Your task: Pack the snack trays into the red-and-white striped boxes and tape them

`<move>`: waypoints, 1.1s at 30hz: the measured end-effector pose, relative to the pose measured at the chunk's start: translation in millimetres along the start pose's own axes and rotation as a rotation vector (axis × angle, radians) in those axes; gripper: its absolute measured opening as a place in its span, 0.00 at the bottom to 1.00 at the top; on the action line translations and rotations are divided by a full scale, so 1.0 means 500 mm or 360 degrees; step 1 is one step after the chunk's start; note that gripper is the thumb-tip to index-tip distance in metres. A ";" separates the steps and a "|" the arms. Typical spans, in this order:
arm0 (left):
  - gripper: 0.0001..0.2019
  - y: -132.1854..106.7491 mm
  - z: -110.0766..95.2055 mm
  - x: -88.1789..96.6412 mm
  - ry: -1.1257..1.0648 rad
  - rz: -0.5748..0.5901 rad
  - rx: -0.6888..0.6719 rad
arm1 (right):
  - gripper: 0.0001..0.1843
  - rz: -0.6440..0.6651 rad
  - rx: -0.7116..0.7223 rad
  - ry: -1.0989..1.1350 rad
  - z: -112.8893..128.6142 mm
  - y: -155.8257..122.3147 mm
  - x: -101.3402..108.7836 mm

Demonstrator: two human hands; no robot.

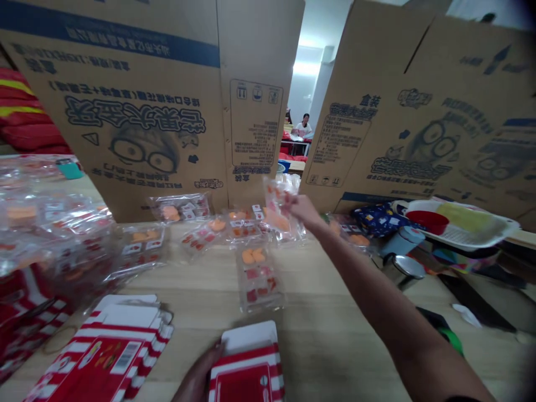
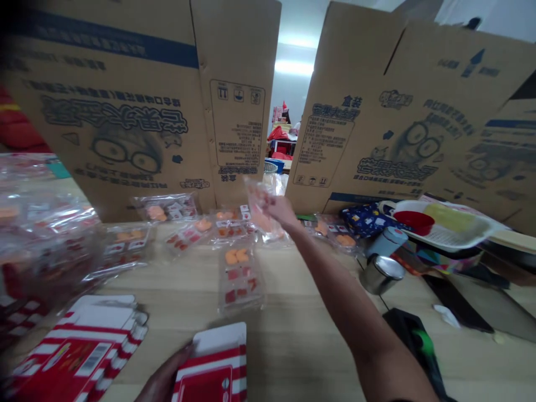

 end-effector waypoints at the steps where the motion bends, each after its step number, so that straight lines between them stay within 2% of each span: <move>1: 0.29 -0.011 0.002 -0.013 0.0024 0.0020 -0.0010 | 0.16 -0.0070 0.0004 0.0152 0.010 -0.024 0.044; 4: 0.23 -0.032 -0.005 -0.039 0.0118 -0.0006 -0.0137 | 0.20 -0.0235 0.0013 0.0544 0.036 -0.125 0.149; 8: 0.15 -0.054 0.003 -0.056 0.0262 -0.0050 -0.0268 | 0.22 -0.0370 0.0019 0.0915 0.055 -0.280 0.234; 10: 0.13 -0.074 0.011 -0.069 0.0362 -0.0051 -0.0337 | 0.25 -0.0402 0.0000 0.0880 0.054 -0.348 0.267; 13: 0.15 -0.114 0.016 -0.098 0.0570 -0.0071 -0.0495 | 0.28 -0.0419 -0.0160 0.0438 0.039 -0.438 0.295; 15: 0.17 -0.138 0.012 -0.122 0.0712 -0.0095 -0.0658 | 0.29 -0.0374 -0.0325 0.0091 0.027 -0.490 0.276; 16: 0.18 -0.147 0.010 -0.135 0.0776 -0.0096 -0.0735 | 0.30 -0.0325 -0.0401 -0.0047 0.022 -0.514 0.252; 18: 0.19 -0.155 0.015 -0.159 0.0875 -0.0061 -0.0810 | 0.31 -0.0179 -0.0536 -0.0281 0.016 -0.556 0.180; 20: 0.19 -0.154 0.029 -0.173 0.0920 -0.0020 -0.0798 | 0.32 0.0012 -0.0630 -0.0365 0.008 -0.586 0.101; 22: 0.19 -0.149 0.050 -0.176 0.0932 -0.0008 -0.0725 | 0.30 0.0220 -0.0690 -0.0376 -0.008 -0.602 0.050; 24: 0.20 -0.138 0.079 -0.174 0.0933 -0.0016 -0.0617 | 0.26 0.0369 -0.0728 -0.0359 -0.036 -0.603 0.043; 27: 0.20 -0.104 0.138 -0.188 0.0899 0.0065 -0.0408 | 0.20 0.0453 -0.0848 -0.0379 -0.098 -0.594 0.085; 30: 0.18 -0.047 0.197 -0.233 0.0843 0.0198 -0.0282 | 0.16 0.0564 -0.0970 -0.0293 -0.148 -0.604 0.102; 33: 0.17 0.004 0.229 -0.282 0.0802 0.0256 -0.0276 | 0.15 0.0594 -0.0944 0.0005 -0.166 -0.640 0.077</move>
Point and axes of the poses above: each hand's wrist, its own y-axis towards the middle knuckle, its own x-axis out of the back of the hand, z = x × y, the point moved 5 cm from there along y, towards the middle knuckle, and after that the axes turned 9 degrees about x, right-handed, at the moved point
